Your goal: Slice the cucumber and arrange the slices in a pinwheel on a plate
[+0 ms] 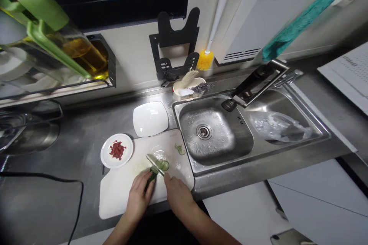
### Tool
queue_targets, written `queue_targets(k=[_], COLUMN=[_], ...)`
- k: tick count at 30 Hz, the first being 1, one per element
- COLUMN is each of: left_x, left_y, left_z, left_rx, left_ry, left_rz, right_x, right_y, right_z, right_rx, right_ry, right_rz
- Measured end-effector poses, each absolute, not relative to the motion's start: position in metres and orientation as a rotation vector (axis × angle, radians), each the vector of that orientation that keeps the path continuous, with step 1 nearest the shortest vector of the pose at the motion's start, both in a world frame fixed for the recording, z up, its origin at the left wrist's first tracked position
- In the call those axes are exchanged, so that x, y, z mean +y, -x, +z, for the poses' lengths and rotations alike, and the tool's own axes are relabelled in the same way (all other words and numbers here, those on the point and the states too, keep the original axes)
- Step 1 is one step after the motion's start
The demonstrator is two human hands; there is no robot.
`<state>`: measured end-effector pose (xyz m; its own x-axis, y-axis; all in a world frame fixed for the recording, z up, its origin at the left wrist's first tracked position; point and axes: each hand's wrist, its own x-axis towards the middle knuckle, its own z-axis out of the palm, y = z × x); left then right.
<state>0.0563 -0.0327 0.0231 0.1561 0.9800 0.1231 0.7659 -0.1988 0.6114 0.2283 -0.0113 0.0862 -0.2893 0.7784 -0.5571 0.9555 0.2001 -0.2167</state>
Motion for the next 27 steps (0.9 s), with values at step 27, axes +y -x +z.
queue_targets(k=[27], left_x=[-0.034], left_y=[-0.056], left_z=[0.025], left_rx=[1.675], left_ry=[-2.030], left_rz=[0.674], right_x=[-0.026], right_y=[-0.235], right_z=[0.132], right_rx=[2.067], right_ry=[-1.542], right_rz=[-0.796])
